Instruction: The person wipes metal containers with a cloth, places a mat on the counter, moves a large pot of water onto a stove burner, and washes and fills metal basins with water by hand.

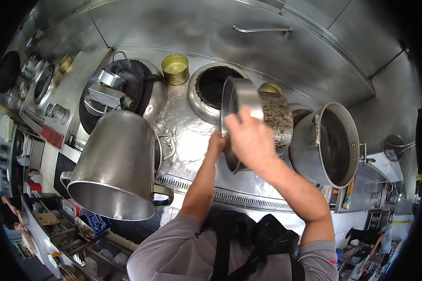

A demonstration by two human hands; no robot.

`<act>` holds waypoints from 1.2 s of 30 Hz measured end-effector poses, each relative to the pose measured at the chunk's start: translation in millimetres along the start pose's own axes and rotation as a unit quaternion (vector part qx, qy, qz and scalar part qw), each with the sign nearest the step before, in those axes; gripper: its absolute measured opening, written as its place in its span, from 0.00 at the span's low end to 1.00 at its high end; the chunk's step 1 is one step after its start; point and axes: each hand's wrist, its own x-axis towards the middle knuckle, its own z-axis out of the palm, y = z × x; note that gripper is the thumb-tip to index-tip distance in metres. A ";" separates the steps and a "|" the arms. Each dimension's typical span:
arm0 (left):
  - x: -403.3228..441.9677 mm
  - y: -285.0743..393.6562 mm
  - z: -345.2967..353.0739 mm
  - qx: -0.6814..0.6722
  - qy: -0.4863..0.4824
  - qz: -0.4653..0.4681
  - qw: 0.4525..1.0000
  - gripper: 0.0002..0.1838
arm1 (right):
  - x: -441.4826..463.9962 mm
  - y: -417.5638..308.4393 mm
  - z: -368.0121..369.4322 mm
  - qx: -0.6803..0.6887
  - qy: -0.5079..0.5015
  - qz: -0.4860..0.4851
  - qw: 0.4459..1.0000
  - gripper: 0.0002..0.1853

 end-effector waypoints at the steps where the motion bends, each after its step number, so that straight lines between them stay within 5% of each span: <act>1: 4.7 10.9 -13.2 -0.004 0.042 0.011 0.999 0.13 | 8.1 15.4 -7.9 0.006 0.010 0.047 0.999 0.14; 5: 54.6 89.3 -79.2 0.029 0.188 0.149 0.970 0.12 | 39.1 121.1 11.5 0.157 0.212 0.151 0.953 0.06; 7: 54.1 162.1 -104.9 0.139 0.230 0.160 0.950 0.12 | 49.1 167.6 35.0 0.261 0.200 0.237 0.914 0.06; 12: 100.6 245.0 -126.6 0.265 0.255 0.150 0.918 0.12 | 74.3 228.7 133.8 0.357 0.271 0.240 0.861 0.07; 19: 163.2 229.9 -124.2 0.236 0.284 0.216 0.904 0.14 | 89.7 250.3 236.8 0.364 0.238 0.277 0.857 0.07; 29: 219.5 138.7 -117.4 0.272 0.219 0.158 0.924 0.12 | 55.6 251.1 328.1 0.317 0.147 0.338 0.874 0.07; 31: 218.8 150.1 -121.8 0.383 0.189 0.129 0.895 0.12 | 54.5 246.5 321.9 0.285 0.130 0.349 0.883 0.06; 33: 210.2 181.7 -110.9 0.391 0.277 0.217 0.851 0.16 | 49.5 232.1 291.3 0.276 0.129 0.379 0.874 0.06; 36: 165.0 292.9 -73.0 0.361 0.291 0.518 0.719 0.18 | 6.0 203.3 235.3 0.209 0.160 0.250 0.932 0.05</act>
